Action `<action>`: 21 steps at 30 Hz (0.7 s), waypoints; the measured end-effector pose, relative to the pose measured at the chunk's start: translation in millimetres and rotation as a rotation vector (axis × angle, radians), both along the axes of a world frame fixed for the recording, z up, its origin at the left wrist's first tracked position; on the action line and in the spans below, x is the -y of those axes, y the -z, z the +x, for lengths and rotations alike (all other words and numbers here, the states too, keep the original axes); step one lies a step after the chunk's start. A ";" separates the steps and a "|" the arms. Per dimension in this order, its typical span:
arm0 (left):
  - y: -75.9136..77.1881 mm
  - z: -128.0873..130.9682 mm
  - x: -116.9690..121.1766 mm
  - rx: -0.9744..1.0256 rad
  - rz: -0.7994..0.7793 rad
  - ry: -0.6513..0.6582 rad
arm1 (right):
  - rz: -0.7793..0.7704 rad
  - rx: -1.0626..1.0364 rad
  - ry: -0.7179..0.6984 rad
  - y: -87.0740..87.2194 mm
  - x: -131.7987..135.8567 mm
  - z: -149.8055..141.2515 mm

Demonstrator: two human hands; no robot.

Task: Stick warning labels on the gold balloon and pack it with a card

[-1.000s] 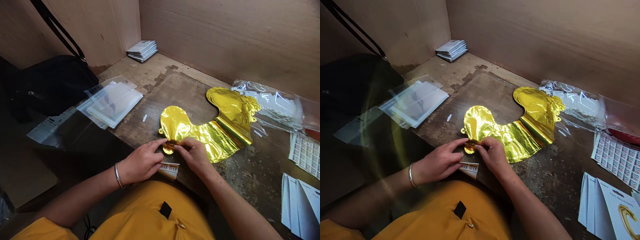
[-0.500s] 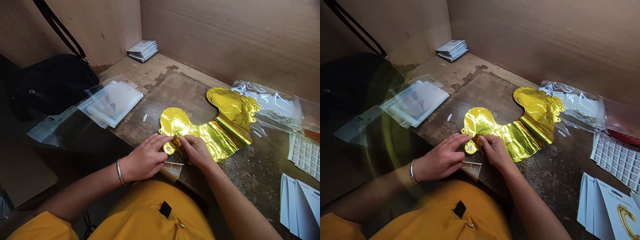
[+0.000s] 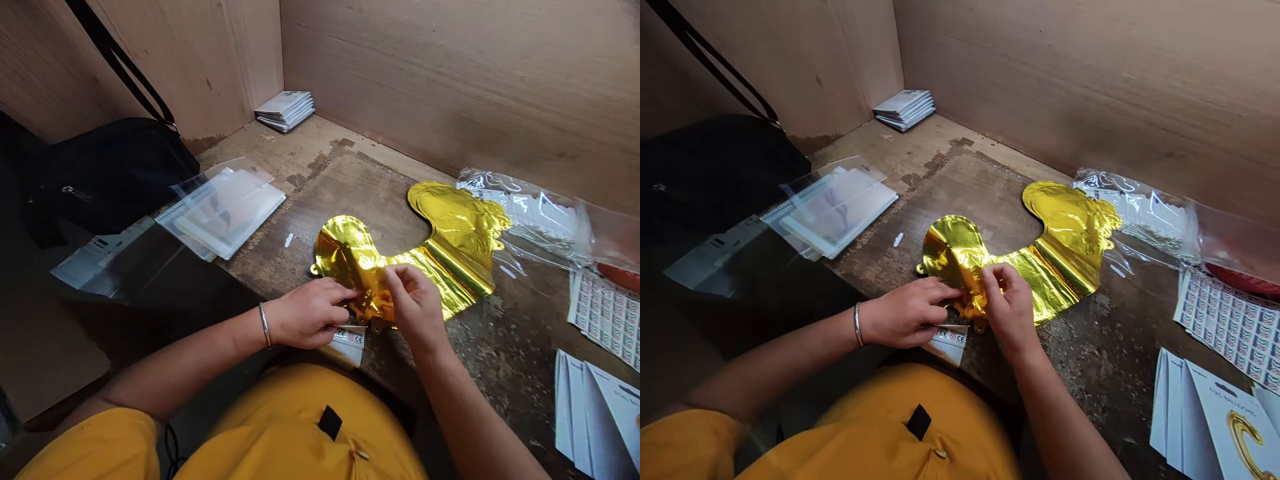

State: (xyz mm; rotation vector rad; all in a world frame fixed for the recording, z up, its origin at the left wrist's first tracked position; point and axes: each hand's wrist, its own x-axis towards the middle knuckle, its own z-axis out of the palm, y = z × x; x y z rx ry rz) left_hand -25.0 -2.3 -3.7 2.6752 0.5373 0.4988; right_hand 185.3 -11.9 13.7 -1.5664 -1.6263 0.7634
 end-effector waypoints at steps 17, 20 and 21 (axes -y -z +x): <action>-4.8 0.3 1.8 0.004 -0.064 0.017 | -0.163 0.159 0.057 -17.5 -33.4 57.5; -2.7 0.2 1.9 0.018 -0.082 0.004 | -0.082 0.263 0.310 -22.1 -71.7 114.2; -2.0 0.3 1.9 0.023 -0.086 0.002 | -0.041 0.308 0.402 -22.2 -83.2 131.9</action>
